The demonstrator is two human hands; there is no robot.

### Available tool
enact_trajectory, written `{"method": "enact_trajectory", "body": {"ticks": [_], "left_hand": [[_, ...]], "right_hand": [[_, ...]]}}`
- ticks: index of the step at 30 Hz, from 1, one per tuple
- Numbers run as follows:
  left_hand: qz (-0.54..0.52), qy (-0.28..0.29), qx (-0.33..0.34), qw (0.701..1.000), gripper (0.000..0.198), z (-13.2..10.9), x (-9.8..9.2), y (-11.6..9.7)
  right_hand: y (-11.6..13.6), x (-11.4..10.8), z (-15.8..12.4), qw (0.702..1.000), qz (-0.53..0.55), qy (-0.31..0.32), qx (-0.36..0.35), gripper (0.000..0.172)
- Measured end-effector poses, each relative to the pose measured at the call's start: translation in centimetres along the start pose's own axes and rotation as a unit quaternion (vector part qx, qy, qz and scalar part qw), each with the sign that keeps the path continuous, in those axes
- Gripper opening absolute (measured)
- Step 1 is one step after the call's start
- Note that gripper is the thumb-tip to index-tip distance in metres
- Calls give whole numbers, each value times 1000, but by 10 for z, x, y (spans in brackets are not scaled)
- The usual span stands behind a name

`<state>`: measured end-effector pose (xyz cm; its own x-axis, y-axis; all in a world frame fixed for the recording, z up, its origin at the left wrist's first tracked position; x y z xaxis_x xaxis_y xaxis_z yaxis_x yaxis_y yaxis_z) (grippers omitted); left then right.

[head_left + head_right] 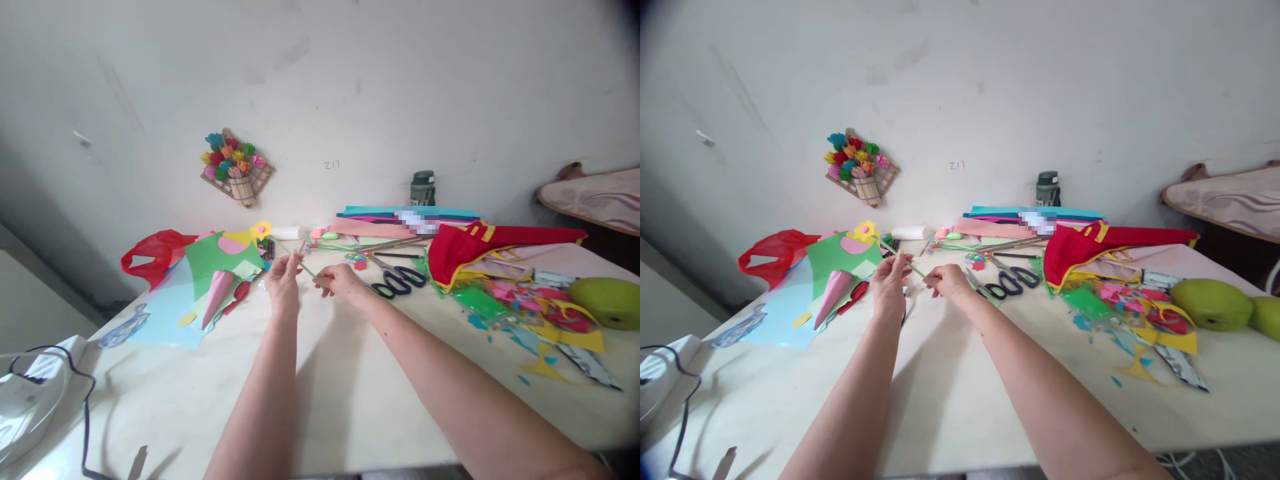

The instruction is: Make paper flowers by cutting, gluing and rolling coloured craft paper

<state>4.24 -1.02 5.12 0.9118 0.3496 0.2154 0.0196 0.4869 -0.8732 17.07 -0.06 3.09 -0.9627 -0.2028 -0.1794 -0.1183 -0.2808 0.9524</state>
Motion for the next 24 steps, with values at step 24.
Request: {"method": "enact_trajectory", "body": {"ticks": [24], "left_hand": [[-75,-104,-123,984,30,15,-17,9]], "right_hand": [[-16,-7,-5,988,44,122,85,9]]}}
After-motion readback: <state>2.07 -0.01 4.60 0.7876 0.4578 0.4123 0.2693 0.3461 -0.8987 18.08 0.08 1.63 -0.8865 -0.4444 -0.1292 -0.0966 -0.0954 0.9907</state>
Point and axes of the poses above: each hand's wrist, its own z-axis towards the middle knuckle, its own x-axis out of the palm, y = z × x, the point moved 4 cm from there along z, towards the middle knuckle, and after that the axes turned 7 degrees about z, right-handed, at the moved point
